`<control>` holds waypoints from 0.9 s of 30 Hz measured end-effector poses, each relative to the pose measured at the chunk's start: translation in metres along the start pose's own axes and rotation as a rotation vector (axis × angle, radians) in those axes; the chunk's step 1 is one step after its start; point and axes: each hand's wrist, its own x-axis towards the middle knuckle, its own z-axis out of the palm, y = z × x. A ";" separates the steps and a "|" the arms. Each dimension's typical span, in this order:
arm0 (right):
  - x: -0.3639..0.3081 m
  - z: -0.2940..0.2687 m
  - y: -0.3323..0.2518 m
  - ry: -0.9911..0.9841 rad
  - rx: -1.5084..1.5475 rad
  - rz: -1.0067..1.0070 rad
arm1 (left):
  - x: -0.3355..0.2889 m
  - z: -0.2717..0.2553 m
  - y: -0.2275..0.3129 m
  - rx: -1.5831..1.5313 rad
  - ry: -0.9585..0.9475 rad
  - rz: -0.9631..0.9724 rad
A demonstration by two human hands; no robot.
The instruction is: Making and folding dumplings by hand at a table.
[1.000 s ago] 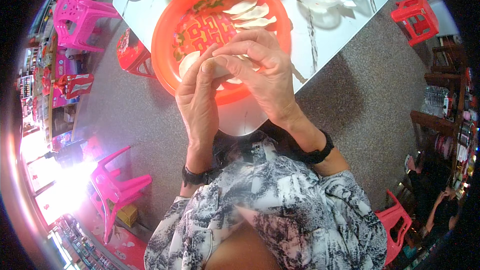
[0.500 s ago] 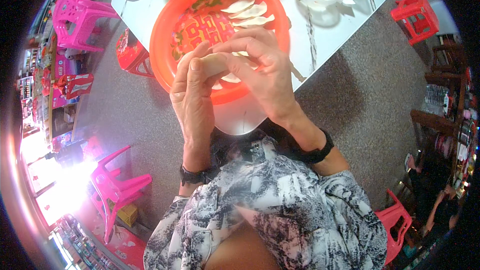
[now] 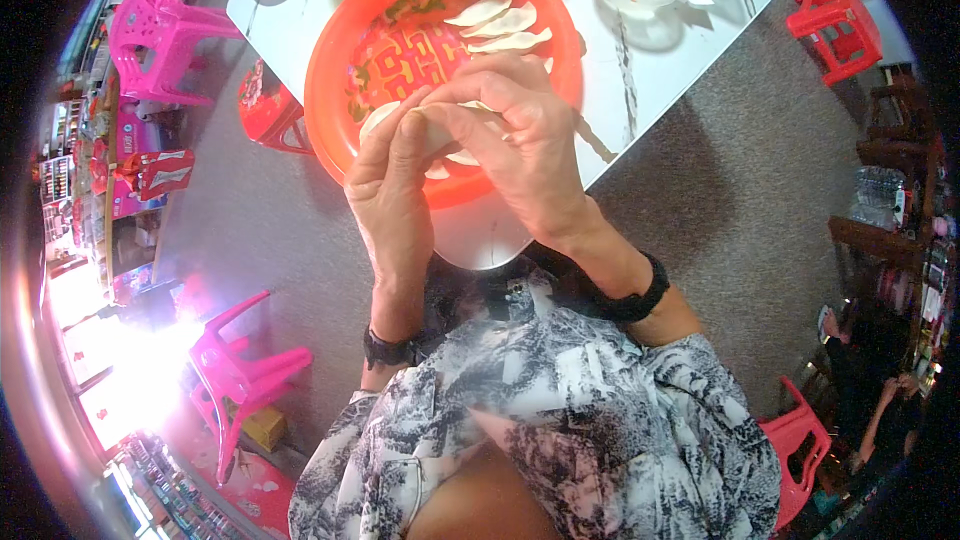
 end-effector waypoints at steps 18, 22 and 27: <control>-0.003 -0.004 0.002 0.002 0.167 0.025 | 0.001 0.005 0.012 -0.090 -0.054 -0.042; -0.003 -0.001 -0.001 0.040 0.102 0.000 | 0.000 0.004 0.012 -0.059 -0.037 -0.032; -0.002 -0.002 0.000 0.022 0.034 -0.051 | 0.001 0.001 0.012 -0.044 -0.021 -0.019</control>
